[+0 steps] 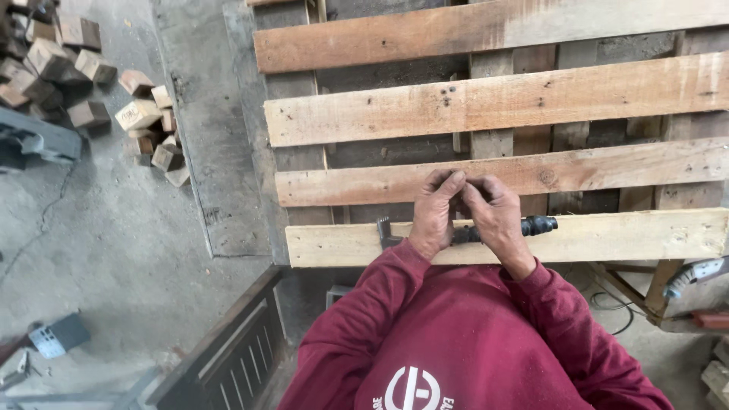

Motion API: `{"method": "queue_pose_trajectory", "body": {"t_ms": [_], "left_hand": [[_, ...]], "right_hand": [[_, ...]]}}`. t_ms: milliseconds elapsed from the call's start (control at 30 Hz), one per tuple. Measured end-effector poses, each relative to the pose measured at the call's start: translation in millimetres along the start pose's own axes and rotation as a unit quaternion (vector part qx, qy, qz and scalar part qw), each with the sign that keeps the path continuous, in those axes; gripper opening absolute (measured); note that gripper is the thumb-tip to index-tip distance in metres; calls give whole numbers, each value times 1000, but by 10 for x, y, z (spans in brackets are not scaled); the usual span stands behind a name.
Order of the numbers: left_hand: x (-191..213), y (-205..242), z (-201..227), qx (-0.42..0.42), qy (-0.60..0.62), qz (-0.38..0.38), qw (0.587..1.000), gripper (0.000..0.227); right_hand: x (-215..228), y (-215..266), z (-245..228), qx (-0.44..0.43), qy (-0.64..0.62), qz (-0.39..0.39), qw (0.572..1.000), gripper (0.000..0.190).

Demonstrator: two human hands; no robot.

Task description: The person assembles a wooden pallet by hammering nails into wooden slats. They pick up nails from a white container, position them on the wood, and drive them in with a hammer. The person also flips the pallet to work on the other side and adds additional wooden blocks to the structure.

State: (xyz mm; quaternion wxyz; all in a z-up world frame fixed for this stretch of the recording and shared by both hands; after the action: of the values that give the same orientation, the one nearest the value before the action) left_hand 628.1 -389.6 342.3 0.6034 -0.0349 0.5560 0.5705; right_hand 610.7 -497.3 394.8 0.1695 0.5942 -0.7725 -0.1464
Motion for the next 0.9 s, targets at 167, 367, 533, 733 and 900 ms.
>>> {"method": "queue_pose_trajectory", "body": {"t_ms": [167, 367, 533, 733, 900], "left_hand": [[42, -13, 116, -6, 90, -22, 996, 4], [-221, -84, 589, -13, 90, -92, 992, 13], [-540, -42, 838, -64, 65, -127, 988, 20], [-816, -17, 1222, -138, 62, -193, 970, 19], [-818, -720, 1211, -168, 8, -68, 983, 16]], "right_hand": [[137, 362, -261, 146, 231, -77, 959, 34], [269, 482, -247, 279, 493, -188, 802, 48], [509, 306, -168, 277, 463, -225, 812, 43], [1080, -214, -200, 140, 346, -136, 918, 30], [1406, -718, 19, -90, 81, -31, 992, 27]]}}
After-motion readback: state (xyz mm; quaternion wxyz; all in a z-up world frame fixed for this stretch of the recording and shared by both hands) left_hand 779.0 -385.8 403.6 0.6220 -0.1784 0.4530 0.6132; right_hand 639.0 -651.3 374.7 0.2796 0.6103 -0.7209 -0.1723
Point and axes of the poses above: each hand's wrist, its own y-axis away from the middle knuckle, its own x-axis out of the back of the hand, z = x × y, the point moved 4 cm from there along -y, towards the middle knuckle, and after that the axes turned 1 degree about x, right-handed, at the moved point
